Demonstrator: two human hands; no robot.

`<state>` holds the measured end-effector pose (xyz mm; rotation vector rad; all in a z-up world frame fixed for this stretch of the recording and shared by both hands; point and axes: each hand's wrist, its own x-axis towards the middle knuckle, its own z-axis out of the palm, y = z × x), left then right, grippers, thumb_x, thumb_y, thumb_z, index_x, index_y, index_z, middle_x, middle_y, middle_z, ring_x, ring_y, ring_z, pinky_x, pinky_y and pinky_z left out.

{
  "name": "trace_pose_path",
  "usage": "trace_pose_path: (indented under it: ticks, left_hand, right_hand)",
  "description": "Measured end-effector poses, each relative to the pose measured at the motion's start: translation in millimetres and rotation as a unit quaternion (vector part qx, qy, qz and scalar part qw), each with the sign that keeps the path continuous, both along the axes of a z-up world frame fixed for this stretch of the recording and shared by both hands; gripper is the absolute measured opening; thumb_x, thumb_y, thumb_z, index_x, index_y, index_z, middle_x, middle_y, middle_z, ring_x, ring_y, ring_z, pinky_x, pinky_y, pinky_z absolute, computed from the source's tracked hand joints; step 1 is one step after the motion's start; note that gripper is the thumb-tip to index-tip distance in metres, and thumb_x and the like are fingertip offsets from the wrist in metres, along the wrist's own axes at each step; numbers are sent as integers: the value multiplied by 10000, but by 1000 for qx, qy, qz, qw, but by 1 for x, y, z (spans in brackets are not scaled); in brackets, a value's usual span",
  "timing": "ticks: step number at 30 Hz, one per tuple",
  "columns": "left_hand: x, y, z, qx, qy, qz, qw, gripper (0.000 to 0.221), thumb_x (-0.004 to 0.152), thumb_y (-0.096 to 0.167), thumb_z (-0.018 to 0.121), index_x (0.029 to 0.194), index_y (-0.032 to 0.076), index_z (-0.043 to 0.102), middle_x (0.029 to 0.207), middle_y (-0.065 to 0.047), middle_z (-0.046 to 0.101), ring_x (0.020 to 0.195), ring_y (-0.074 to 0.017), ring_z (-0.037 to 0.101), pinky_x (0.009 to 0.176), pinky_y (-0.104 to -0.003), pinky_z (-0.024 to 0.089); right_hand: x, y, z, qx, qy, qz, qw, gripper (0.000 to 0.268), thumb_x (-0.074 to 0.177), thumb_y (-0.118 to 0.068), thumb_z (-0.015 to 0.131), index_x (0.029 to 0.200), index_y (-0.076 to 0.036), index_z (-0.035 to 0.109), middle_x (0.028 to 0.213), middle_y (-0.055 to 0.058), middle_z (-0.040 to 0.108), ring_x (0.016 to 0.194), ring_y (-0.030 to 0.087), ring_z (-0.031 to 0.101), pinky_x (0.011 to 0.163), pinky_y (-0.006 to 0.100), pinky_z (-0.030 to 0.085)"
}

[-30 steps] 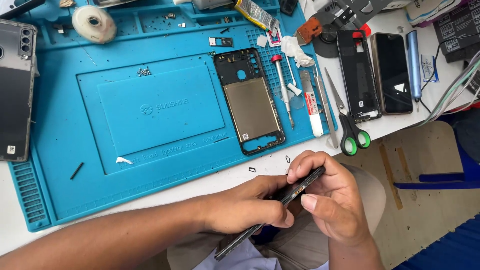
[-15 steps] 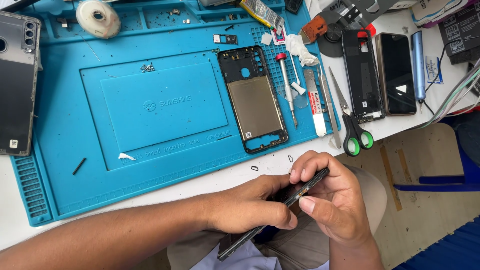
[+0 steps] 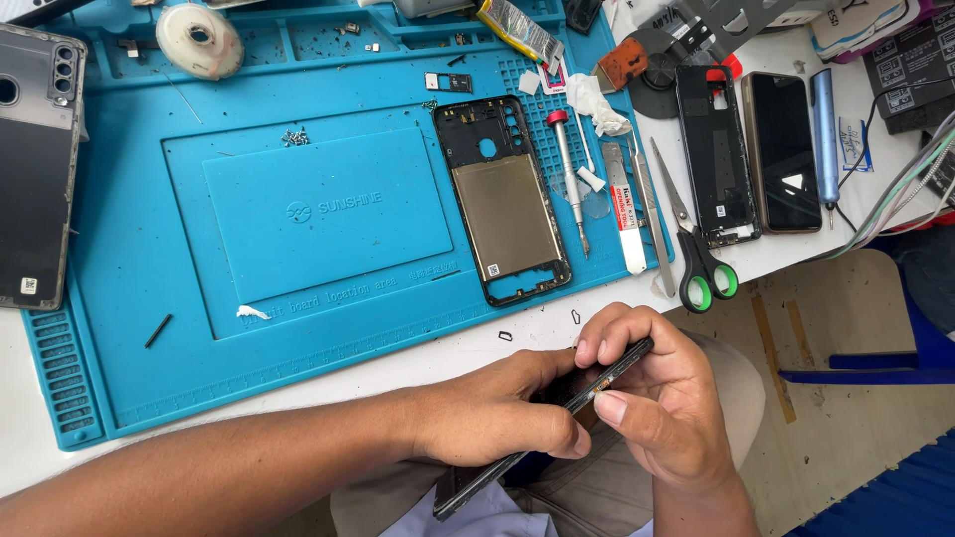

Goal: Disassembling a smartphone by prying off the back cover and inspecting internal parts

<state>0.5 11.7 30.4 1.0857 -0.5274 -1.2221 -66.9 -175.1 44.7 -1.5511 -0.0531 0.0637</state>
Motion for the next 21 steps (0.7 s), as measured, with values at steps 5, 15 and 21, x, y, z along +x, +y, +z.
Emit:
trace_pose_path:
  ticks: [5,15,21]
  left_hand:
    - [1,1,4,16,2,-8,1000,339,762,252,617,1033,51,579,809,2,491,756,-122,447,652,-313,378]
    - [-2,0,5,51,-48,-4,998,536,741,261,638,1228,42,579,858,-8,566,780,-120,516,658,-305,446]
    - [1,1,11,62,-25,-19,998,420,730,252,629,1096,49,597,815,-10,527,747,-134,483,642,-318,397]
  right_hand:
    - [-1,0,-3,-3,0,-9,1000,275,791,-239,704,973,-92,559,979,113,599,906,203,557,740,313,451]
    - [-6,8,-8,35,-1,-33,999,286,784,-251,711,950,-112,525,989,97,569,951,215,553,828,328,449]
    - [-8,5,-2,28,-12,-8,1000,339,813,-291,735,1014,-102,539,1042,113,557,954,196,532,814,319,449]
